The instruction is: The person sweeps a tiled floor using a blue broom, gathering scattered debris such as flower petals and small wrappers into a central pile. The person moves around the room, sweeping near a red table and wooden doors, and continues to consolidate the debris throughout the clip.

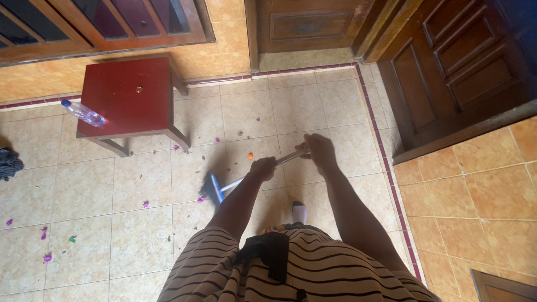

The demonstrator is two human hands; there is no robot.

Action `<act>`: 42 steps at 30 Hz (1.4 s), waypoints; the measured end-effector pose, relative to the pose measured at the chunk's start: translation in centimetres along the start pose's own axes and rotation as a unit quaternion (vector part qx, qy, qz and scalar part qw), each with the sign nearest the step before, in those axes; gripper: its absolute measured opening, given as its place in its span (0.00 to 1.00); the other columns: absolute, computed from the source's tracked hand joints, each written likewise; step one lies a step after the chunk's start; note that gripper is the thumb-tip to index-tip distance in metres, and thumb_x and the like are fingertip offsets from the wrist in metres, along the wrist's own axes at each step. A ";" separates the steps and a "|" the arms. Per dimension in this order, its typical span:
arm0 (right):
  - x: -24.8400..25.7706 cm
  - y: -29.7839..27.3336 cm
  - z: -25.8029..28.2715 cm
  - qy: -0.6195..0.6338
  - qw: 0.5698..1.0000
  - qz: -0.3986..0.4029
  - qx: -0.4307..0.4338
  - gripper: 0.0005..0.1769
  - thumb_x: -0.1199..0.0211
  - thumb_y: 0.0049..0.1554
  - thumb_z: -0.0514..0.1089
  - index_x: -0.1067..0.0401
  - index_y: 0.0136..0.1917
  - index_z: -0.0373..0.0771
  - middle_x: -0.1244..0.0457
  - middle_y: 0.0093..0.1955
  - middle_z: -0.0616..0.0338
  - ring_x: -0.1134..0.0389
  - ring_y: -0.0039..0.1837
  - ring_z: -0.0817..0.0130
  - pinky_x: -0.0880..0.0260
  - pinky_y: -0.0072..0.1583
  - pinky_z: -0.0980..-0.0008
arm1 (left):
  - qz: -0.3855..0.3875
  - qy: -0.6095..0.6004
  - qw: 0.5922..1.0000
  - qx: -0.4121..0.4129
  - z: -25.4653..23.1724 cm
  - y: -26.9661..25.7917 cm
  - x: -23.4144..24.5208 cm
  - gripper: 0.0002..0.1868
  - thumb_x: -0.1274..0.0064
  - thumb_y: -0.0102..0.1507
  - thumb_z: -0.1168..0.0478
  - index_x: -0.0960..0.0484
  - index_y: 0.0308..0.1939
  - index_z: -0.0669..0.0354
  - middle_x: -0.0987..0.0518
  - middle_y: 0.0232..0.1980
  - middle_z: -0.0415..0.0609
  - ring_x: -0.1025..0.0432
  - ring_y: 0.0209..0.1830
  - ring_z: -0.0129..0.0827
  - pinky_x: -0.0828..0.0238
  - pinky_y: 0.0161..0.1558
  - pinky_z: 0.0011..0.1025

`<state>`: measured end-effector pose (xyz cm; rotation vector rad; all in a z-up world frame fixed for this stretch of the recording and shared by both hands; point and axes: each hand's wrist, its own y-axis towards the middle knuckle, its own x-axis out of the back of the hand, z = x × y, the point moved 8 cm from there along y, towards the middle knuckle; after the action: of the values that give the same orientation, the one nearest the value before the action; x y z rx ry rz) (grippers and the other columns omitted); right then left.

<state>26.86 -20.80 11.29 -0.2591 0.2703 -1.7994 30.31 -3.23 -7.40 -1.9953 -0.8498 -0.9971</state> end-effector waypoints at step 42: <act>1.9 7.1 8.9 -0.098 0.984 -0.006 0.147 0.20 0.38 0.66 0.50 0.28 0.39 0.33 0.28 0.38 0.50 0.24 0.45 0.59 0.27 0.47 0.70 | 0.020 -0.016 0.999 -0.019 -3.2 8.8 6.3 0.13 0.47 0.67 0.53 0.24 0.51 0.54 0.18 0.48 0.50 0.23 0.52 0.49 0.27 0.46 0.52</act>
<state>35.72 -24.76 17.57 -0.2263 -0.1365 -1.7841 39.21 -8.91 -3.46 -2.0579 -0.8107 -0.9672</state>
